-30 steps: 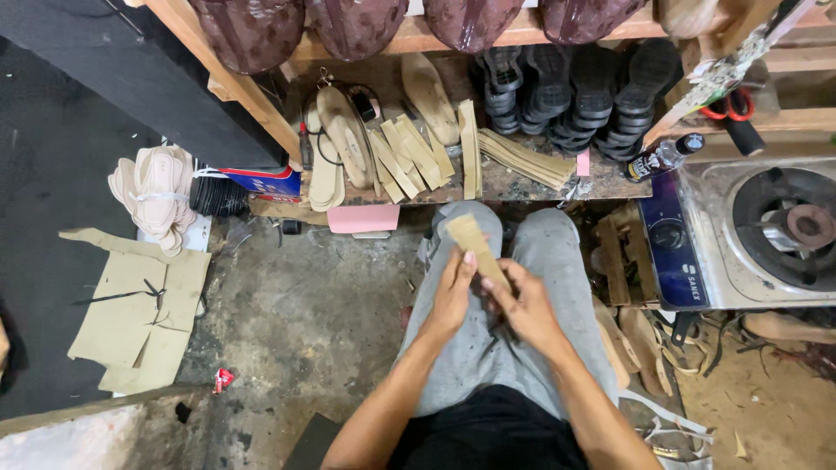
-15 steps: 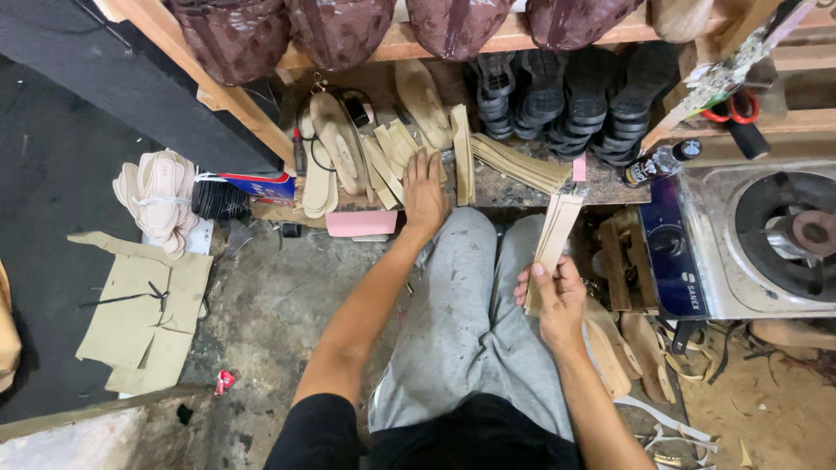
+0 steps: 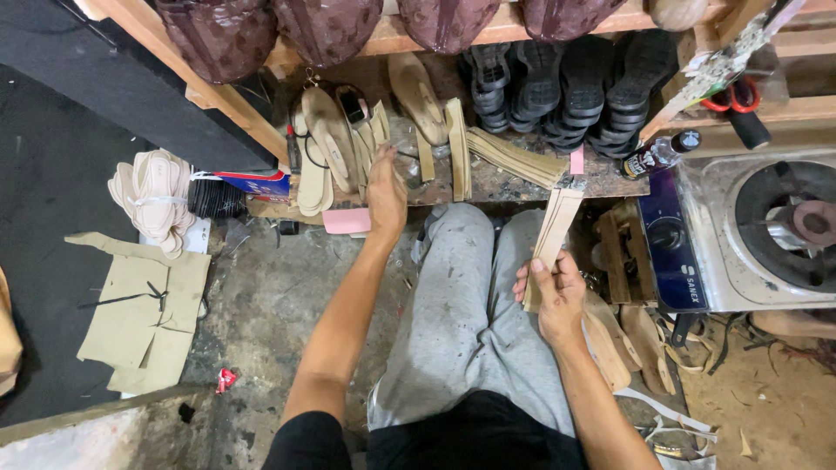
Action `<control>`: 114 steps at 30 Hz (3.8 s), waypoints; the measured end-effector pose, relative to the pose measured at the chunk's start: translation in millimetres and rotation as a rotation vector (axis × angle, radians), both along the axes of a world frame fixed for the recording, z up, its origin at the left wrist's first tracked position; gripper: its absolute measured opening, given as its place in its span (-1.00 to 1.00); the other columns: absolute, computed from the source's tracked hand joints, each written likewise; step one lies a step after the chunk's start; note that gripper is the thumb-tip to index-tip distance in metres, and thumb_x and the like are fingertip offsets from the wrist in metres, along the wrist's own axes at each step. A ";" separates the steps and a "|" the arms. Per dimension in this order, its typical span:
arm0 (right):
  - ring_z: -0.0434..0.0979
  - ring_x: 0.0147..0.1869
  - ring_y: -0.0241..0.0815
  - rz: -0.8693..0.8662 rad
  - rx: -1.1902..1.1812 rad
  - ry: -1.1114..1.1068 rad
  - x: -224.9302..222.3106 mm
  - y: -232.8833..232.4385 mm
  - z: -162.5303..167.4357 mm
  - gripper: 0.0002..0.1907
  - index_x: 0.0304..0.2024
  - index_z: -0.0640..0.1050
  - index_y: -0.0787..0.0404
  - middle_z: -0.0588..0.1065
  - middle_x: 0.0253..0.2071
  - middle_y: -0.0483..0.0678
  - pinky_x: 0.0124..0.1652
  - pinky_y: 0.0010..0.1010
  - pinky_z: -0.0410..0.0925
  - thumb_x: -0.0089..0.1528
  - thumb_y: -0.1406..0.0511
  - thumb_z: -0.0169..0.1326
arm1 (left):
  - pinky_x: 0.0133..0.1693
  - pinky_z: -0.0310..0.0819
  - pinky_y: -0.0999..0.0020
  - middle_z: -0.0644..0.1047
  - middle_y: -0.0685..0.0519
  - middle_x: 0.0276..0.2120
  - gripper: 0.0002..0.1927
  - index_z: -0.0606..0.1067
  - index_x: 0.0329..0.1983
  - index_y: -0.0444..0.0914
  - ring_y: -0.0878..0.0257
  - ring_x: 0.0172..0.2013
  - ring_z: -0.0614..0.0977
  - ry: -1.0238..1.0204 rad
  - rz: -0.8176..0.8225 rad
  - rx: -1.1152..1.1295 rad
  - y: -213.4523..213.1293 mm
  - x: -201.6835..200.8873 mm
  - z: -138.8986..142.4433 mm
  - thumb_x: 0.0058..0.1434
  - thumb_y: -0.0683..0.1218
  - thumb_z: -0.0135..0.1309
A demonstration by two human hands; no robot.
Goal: The person sits on the floor and sorts thin wooden sandal sole strips, picking them one at a time from the workbench, counting and aligning them into a stack on their lap, then tapping the stack square and placing it on the bench. They repeat the counting and stacking with more strips.
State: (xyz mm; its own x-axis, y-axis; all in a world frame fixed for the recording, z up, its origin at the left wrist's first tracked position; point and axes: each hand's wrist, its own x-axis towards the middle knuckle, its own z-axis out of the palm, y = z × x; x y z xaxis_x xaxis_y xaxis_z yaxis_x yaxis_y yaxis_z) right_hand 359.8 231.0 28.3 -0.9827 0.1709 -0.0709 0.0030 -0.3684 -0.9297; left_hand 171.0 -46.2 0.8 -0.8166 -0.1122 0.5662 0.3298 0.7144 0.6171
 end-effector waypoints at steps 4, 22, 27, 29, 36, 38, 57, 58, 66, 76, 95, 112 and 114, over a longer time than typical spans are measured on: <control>0.54 -0.38 -0.22 0.012 -0.004 0.029 -0.6 -2.3 2.0 -0.81 0.02 0.44 0.29 0.53 -0.30 0.02 -0.39 -0.41 0.44 0.40 0.33 0.03 | 0.37 0.27 0.08 0.40 -0.28 0.31 -0.56 0.38 0.27 -0.40 -0.19 0.35 0.41 0.071 -0.077 0.077 -2.2 12.1 12.5 0.35 -0.41 -0.24; 0.51 -0.14 -0.31 0.013 0.070 -0.227 -12.1 -37.8 16.2 -0.73 0.08 0.44 0.20 0.54 -0.12 -0.08 -0.15 -0.44 0.40 0.44 0.20 -0.12 | 0.49 0.15 0.09 0.23 -0.21 0.47 -0.41 0.25 0.42 -0.35 -0.12 0.51 0.25 -0.092 -0.522 0.177 76.1 192.8 100.1 0.29 -0.35 -0.05; 0.53 -0.02 -0.20 0.158 0.127 -0.203 -9.6 -45.1 8.3 -0.69 0.08 0.44 0.25 0.57 -0.06 -0.01 0.03 -0.37 0.40 0.47 0.18 -0.18 | 0.46 -0.12 -0.04 0.01 -0.37 0.47 0.02 -0.15 0.51 -0.45 -0.25 0.49 0.03 -0.248 -0.716 0.281 84.5 217.1 104.0 0.08 -0.24 0.15; 0.46 0.08 -0.28 0.116 0.234 -0.137 -9.1 -42.8 5.8 -0.69 0.18 0.44 0.22 0.50 0.02 -0.08 0.07 -0.43 0.34 0.45 0.24 -0.13 | 0.50 -0.12 0.00 0.03 -0.31 0.51 -0.01 -0.16 0.53 -0.43 -0.20 0.53 0.06 -0.253 -0.741 0.370 83.1 216.6 102.6 0.10 -0.26 0.07; 0.60 -0.12 -0.20 0.122 0.116 -0.090 -4.3 -42.1 19.9 -0.72 0.14 0.38 0.25 0.60 -0.15 -0.02 -0.06 -0.42 0.45 0.43 0.27 -0.15 | 0.59 0.00 0.09 0.28 -0.16 0.50 -0.19 0.27 0.49 -0.32 -0.09 0.54 0.29 -0.285 -0.810 0.456 74.7 218.2 94.3 0.06 -0.27 -0.03; 0.56 -0.24 -0.22 0.093 0.039 -0.201 0.5 -42.3 28.7 -0.71 0.15 0.38 0.25 0.54 -0.18 -0.06 -0.24 -0.38 0.46 0.42 0.27 -0.12 | 0.52 0.03 0.14 0.26 -0.18 0.46 -0.19 0.25 0.50 -0.36 -0.03 0.51 0.25 -0.279 -0.688 0.670 79.1 215.9 87.2 0.07 -0.26 -0.08; 0.48 -0.07 -0.37 0.160 0.460 -0.036 8.0 -39.7 27.1 -0.70 0.14 0.45 0.29 0.53 -0.12 -0.11 -0.06 -0.50 0.39 0.39 0.30 0.06 | 0.12 0.48 0.31 0.48 -0.02 0.19 -0.62 0.36 0.25 -0.34 0.20 0.15 0.54 -0.462 -0.410 1.032 51.3 160.1 6.2 0.50 -0.02 -0.13; 0.46 -0.06 -0.38 0.100 0.450 0.008 4.0 -33.1 24.1 -0.70 0.15 0.44 0.29 0.52 -0.10 -0.13 -0.04 -0.50 0.37 0.40 0.30 0.06 | 0.15 0.45 0.29 0.50 -0.07 0.17 -0.62 0.38 0.28 -0.36 0.17 0.15 0.54 -0.359 -0.323 0.914 35.0 143.1 1.2 0.49 -0.06 -0.08; 0.48 -0.03 -0.38 -0.008 0.333 0.042 -5.6 -18.4 -0.1 -0.66 0.18 0.43 0.30 0.53 -0.04 -0.13 0.01 -0.52 0.36 0.40 0.30 0.07 | 0.18 0.20 -0.14 0.31 -0.45 0.20 -0.30 0.32 0.28 -0.50 -0.35 0.17 0.33 -0.234 0.212 -0.077 -7.7 27.3 -28.5 0.11 -0.12 0.23; 0.48 -0.03 -0.39 -0.020 0.307 0.020 -4.0 -17.2 0.8 -0.66 0.19 0.44 0.29 0.54 -0.05 -0.13 0.00 -0.53 0.37 0.39 0.32 0.08 | 0.20 0.25 -0.09 0.34 -0.41 0.16 -0.37 0.37 0.30 -0.39 -0.33 0.09 0.37 -0.257 0.232 -0.124 -18.5 -13.9 -36.0 0.08 -0.29 0.05; 0.47 -0.04 -0.40 -0.001 0.301 0.038 -4.8 -23.5 4.9 -0.67 0.17 0.44 0.28 0.53 -0.06 -0.15 -0.01 -0.54 0.37 0.39 0.31 0.08 | -0.10 0.44 0.32 0.47 -0.12 0.10 -0.30 0.14 0.50 -0.35 0.19 -0.04 0.49 -0.327 -0.167 1.286 -17.6 5.6 -48.6 0.30 -0.49 -0.06; 0.62 -0.01 -0.13 0.128 -0.005 -0.065 -4.9 -60.0 31.1 -0.57 0.26 0.29 0.25 0.57 -0.06 0.10 0.03 -0.32 0.51 0.47 0.13 -0.23 | 0.22 0.36 0.12 0.35 -0.18 0.17 -0.21 0.40 0.35 -0.26 -0.13 0.19 0.44 -0.259 -0.475 0.230 70.3 226.7 104.5 -0.01 -0.52 -0.16; 0.61 0.00 -0.14 0.113 -0.010 -0.051 2.7 -59.4 32.2 -0.56 0.27 0.30 0.26 0.57 -0.06 0.08 0.03 -0.33 0.49 0.48 0.12 -0.22 | 0.22 0.35 0.11 0.37 -0.17 0.16 -0.21 0.40 0.35 -0.26 -0.11 0.18 0.44 -0.252 -0.457 0.203 69.4 231.3 102.1 -0.01 -0.51 -0.15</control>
State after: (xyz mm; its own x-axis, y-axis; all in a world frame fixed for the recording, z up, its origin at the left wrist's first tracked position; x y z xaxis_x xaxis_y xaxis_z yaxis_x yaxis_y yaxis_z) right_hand 362.5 171.6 60.5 -0.9908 0.0586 -0.1220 0.0917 -0.3724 -0.9235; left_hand 402.3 23.1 102.9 -0.9149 0.1985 0.3515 0.4029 0.3922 0.8270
